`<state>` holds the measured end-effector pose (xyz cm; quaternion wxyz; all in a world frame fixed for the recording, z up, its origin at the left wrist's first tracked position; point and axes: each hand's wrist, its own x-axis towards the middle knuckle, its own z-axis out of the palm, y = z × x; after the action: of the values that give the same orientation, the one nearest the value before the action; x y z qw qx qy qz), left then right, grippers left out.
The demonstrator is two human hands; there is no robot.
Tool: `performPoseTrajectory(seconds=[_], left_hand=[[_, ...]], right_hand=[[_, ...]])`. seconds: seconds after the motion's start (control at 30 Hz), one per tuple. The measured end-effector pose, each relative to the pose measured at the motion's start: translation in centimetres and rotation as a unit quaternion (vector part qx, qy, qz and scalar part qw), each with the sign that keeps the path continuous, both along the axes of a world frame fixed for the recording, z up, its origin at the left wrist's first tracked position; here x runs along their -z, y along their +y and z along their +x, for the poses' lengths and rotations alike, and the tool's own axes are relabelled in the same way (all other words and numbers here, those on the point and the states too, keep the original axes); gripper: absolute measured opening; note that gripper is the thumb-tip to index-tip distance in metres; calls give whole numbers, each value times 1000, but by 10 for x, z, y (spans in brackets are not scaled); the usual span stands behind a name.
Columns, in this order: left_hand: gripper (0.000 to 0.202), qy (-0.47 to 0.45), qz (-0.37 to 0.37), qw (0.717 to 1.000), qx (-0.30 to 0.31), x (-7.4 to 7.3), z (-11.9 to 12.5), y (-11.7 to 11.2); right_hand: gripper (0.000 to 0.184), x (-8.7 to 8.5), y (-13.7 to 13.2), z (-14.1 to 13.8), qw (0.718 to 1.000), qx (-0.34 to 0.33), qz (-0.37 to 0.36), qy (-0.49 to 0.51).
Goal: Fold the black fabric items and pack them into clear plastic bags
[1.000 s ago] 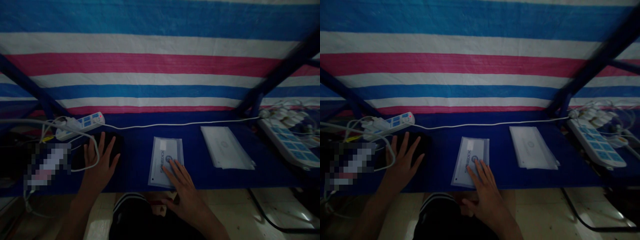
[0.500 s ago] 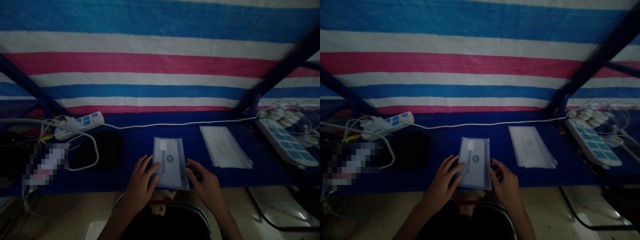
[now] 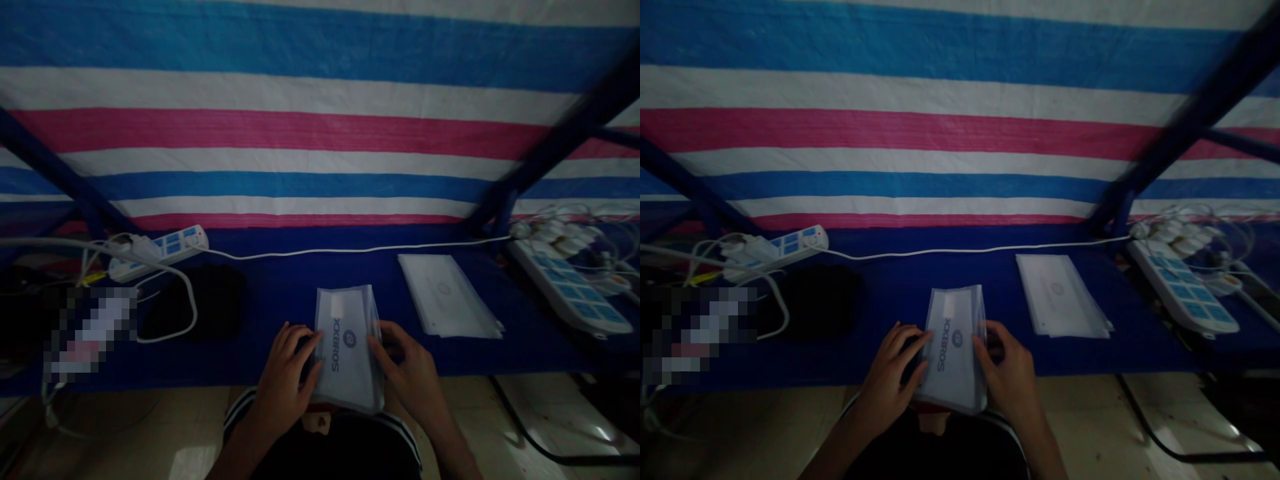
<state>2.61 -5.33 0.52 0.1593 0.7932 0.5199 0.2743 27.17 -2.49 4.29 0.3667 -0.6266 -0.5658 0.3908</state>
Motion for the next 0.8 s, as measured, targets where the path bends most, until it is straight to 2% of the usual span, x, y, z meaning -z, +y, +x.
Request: performPoseTrajectory(seconds=[0.1,0.2,0.3,0.4,0.47,0.53,0.6,0.63,0.73,0.8], left_hand=[[47,7,-2,1000,5,-2,1,-1],[53,9,-3,1000,18,-4,0,-2],[54,11,-7,1000,28,-6,-2,-2],[51,17,-11,999,34,-7,-2,-2],[51,20,-8,999,33,-7,-1,-2],[50,25,-3,999,29,-7,0,-2],[49,32,0,999,26,-7,2,-3],[49,36,2,999,26,-7,2,-3],[48,42,10,999,27,-7,4,-2],[47,44,15,999,25,-6,4,-2]], right_hand=[[50,-8,0,-5,996,-13,-39,80],[60,-19,7,10,997,25,-14,74],[58,-42,21,46,993,110,44,1],[51,-64,44,92,971,203,92,-84],[51,-67,63,122,951,246,100,-157],[44,-56,83,151,925,266,69,-264],[35,-32,98,176,894,260,12,-364],[33,-19,103,186,893,238,5,-383],[54,13,107,201,881,202,64,-423],[67,20,101,195,869,192,143,-433]])
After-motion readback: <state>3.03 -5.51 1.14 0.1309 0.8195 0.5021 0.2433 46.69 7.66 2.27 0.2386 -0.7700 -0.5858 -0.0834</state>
